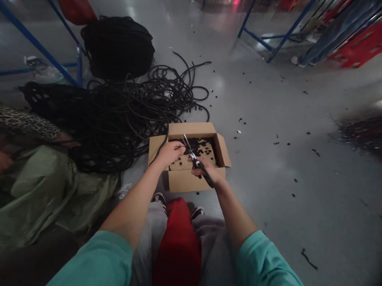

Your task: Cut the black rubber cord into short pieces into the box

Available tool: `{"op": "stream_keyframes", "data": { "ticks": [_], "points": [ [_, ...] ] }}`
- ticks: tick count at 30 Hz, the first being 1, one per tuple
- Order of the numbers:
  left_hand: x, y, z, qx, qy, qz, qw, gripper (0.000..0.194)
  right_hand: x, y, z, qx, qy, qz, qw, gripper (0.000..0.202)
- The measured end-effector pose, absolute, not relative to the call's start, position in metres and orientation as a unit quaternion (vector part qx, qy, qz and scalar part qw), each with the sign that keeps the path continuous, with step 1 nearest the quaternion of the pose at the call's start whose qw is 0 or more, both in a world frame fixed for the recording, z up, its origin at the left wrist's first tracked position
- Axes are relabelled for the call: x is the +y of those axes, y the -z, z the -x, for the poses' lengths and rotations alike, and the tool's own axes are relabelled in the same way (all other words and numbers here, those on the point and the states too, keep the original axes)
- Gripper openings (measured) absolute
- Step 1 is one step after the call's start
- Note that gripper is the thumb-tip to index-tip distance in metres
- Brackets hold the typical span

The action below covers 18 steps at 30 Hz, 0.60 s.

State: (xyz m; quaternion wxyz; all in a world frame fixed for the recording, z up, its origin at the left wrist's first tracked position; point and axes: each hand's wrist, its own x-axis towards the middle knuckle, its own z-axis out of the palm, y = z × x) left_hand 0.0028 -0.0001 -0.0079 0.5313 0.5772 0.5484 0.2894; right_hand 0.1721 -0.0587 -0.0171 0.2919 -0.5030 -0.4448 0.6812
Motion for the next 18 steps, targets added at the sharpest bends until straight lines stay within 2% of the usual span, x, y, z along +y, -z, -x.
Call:
{"op": "stream_keyframes", "data": {
  "ticks": [8, 12, 18],
  "points": [
    [0.0024, -0.0006, 0.001, 0.542, -0.272, -0.57, 0.554, 0.018, -0.0598, 0.0117, -0.1671, -0.428, -0.673, 0.528, 0.291, 0.051],
    [0.0025, 0.0012, 0.001, 0.554, -0.276, -0.564, 0.546, 0.013, -0.0601, 0.0079, -0.165, -0.425, -0.65, 0.561, 0.287, 0.052],
    [0.0025, 0.0079, 0.0009, 0.533, -0.305, -0.652, 0.445, 0.017, -0.0599, 0.0134, -0.1651, -0.415, -0.656, 0.554, 0.301, 0.052]
  ]
}}
